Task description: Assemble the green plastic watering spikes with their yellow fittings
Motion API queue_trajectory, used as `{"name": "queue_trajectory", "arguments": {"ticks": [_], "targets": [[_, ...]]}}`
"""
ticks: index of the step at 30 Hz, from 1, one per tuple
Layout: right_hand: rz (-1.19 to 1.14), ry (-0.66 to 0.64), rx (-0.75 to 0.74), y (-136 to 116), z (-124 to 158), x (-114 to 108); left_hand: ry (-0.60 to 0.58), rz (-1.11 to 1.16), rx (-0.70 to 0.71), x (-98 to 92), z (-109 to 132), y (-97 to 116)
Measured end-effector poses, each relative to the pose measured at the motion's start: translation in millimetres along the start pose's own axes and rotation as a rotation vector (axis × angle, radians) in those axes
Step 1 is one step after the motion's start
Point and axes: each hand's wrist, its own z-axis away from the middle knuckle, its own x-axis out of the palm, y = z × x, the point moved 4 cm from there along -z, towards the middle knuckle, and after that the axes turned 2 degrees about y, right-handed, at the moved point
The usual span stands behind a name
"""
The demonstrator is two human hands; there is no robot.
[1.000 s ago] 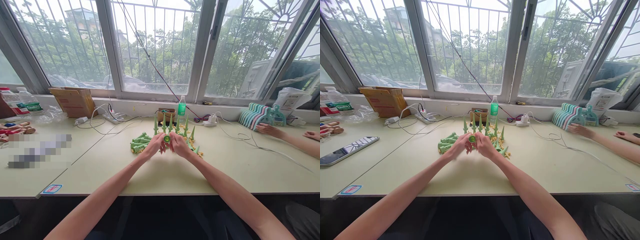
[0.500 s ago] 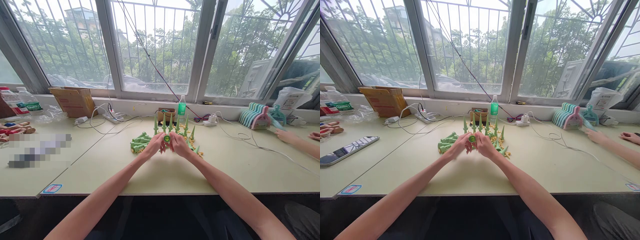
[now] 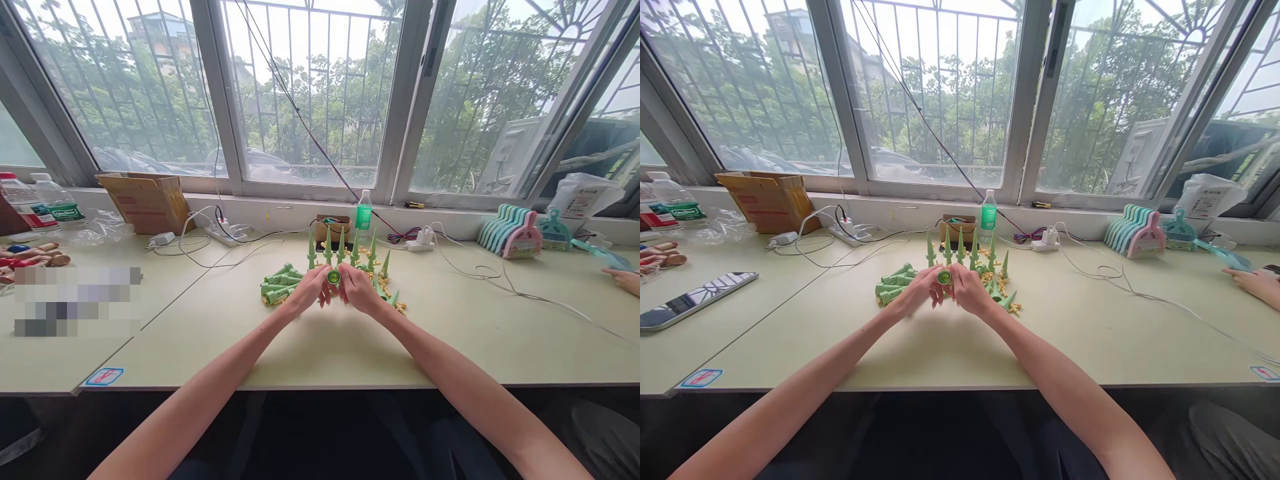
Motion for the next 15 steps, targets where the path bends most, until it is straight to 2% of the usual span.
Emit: {"name": "queue_trajectory", "arguments": {"ticks": [15], "targets": [[0.001, -0.024, 0.027, 3.9, 0.0, 0.4, -0.012, -0.041, -0.029, 0.1, 0.3, 1.5]]}}
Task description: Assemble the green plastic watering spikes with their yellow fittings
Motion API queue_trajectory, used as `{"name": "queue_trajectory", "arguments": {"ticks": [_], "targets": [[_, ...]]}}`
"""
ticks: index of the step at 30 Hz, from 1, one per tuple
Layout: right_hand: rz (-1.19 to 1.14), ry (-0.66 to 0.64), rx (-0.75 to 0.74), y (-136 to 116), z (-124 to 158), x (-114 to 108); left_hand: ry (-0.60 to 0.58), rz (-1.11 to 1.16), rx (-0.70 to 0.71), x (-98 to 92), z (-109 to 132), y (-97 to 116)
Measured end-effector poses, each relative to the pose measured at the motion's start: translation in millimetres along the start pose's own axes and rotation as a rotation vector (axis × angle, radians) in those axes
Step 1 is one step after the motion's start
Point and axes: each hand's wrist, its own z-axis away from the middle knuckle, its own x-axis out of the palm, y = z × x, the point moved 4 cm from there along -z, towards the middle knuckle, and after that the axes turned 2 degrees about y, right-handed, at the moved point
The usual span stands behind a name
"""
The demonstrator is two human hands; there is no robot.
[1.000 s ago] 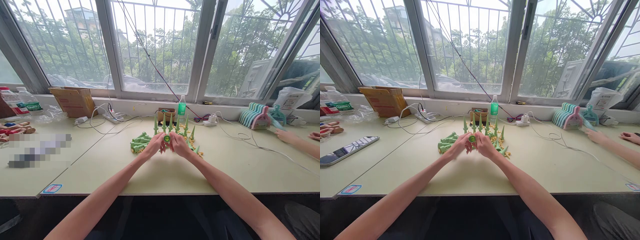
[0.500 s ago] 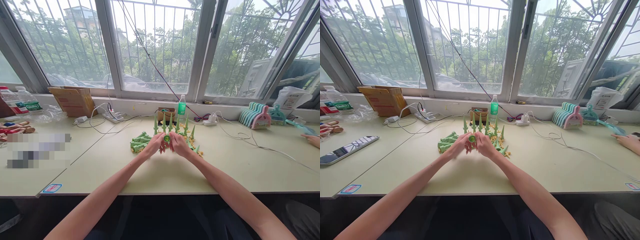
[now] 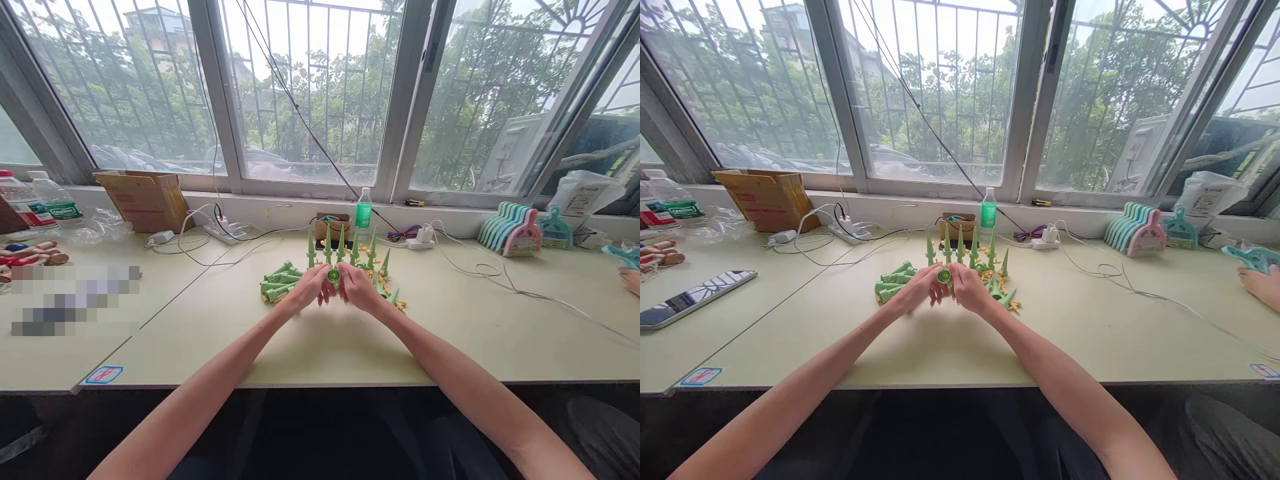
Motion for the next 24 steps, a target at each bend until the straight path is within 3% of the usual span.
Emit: {"name": "queue_trajectory", "arguments": {"ticks": [24], "targets": [[0.034, 0.011, 0.002, 0.0, -0.1, -1.8, 0.013, -0.074, -0.015, -1.0, -0.1, 0.8]]}}
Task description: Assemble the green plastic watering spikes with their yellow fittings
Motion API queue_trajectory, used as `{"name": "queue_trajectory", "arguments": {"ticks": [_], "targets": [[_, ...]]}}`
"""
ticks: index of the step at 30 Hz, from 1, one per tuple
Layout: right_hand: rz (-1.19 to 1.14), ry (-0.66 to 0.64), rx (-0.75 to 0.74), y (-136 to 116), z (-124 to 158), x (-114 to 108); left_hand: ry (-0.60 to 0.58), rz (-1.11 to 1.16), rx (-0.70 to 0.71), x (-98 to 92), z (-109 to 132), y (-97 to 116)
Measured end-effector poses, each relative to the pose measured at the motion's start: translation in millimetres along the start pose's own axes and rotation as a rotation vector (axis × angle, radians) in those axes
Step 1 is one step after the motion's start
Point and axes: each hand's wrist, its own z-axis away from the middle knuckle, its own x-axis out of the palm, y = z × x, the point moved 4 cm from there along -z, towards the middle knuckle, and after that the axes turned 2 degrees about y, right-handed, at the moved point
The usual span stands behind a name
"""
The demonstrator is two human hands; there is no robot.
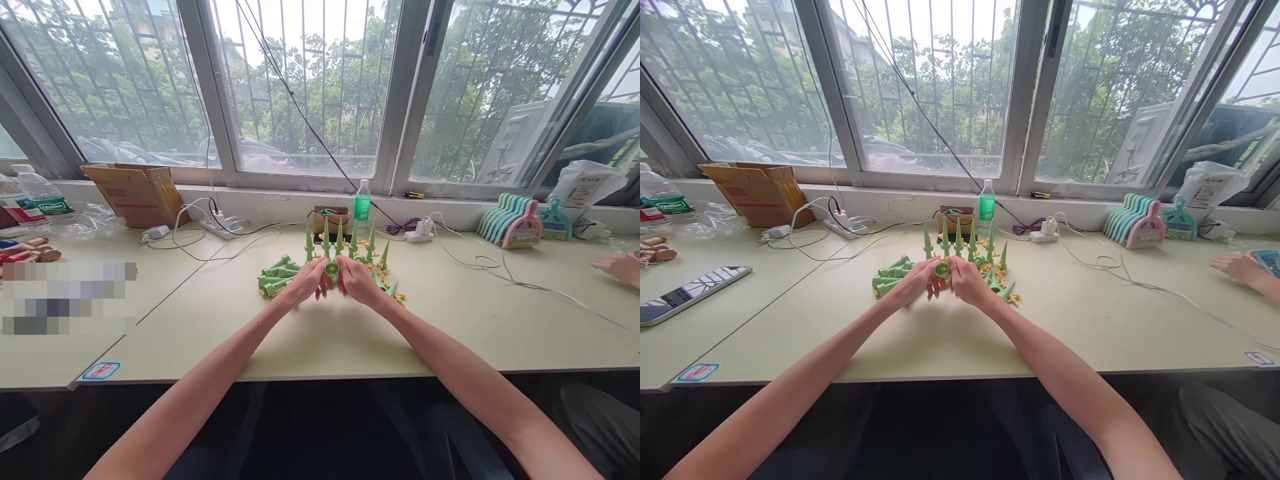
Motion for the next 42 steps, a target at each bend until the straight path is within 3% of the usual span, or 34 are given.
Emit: {"name": "queue_trajectory", "arguments": {"ticks": [42], "targets": [[-0.007, -0.015, 0.003, -2.5, 0.6, -1.2, 0.014, 0.005, 0.020, 0.1, 0.7, 2.6]]}}
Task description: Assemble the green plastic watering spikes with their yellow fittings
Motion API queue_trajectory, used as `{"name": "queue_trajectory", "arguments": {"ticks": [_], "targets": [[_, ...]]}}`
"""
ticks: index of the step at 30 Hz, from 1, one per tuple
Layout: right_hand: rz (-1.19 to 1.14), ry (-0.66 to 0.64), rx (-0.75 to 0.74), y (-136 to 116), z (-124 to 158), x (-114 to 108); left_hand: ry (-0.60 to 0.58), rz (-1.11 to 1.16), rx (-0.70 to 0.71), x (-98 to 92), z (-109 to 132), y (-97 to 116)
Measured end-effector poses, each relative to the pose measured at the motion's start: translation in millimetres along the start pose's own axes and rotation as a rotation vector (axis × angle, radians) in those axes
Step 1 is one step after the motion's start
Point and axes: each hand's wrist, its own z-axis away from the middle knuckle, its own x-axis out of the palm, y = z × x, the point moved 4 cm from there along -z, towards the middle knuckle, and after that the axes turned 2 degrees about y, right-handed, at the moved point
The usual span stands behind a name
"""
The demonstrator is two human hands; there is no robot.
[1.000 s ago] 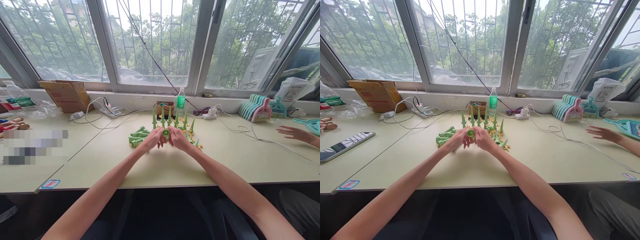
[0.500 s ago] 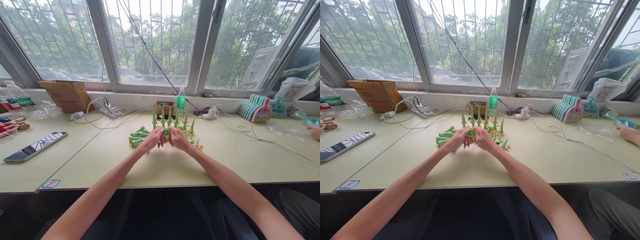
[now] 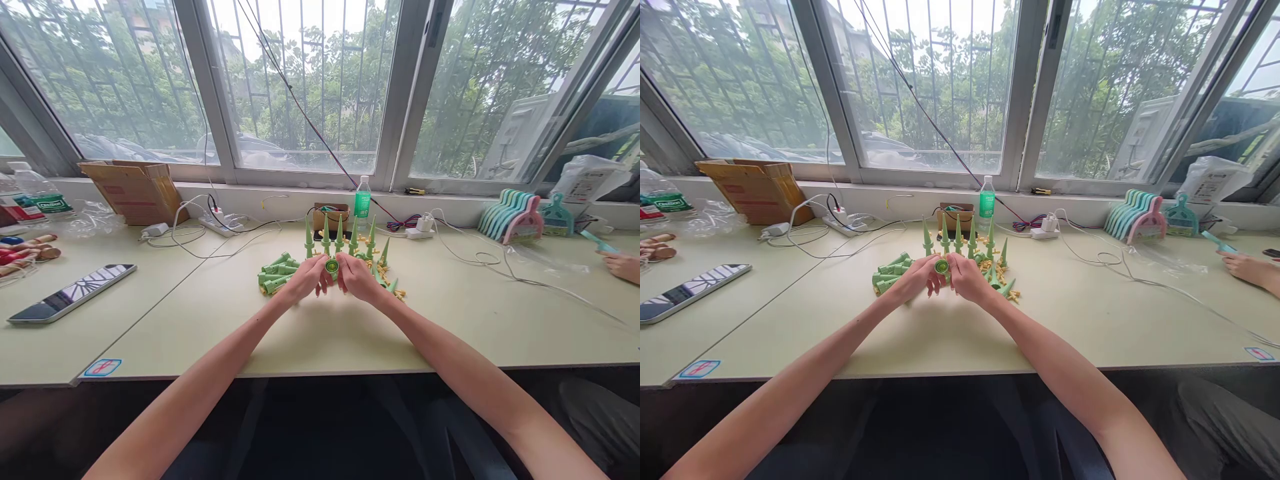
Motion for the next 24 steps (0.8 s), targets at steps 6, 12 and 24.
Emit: {"name": "queue_trajectory", "arguments": {"ticks": [6, 12, 24], "targets": [[0.003, -0.005, 0.004, -0.1, 0.2, -0.2, 0.008, 0.008, 0.001, 0.0, 0.1, 0.0], [-0.002, -0.003, 0.005, 0.5, -0.2, -0.2, 0.011, -0.002, 0.004, 0.4, 1.0, 1.6], [0.011, -0.007, 0.004, -3.6, 0.9, -2.2, -0.011, 0.006, 0.010, 0.8, -1.3, 0.0]]}}
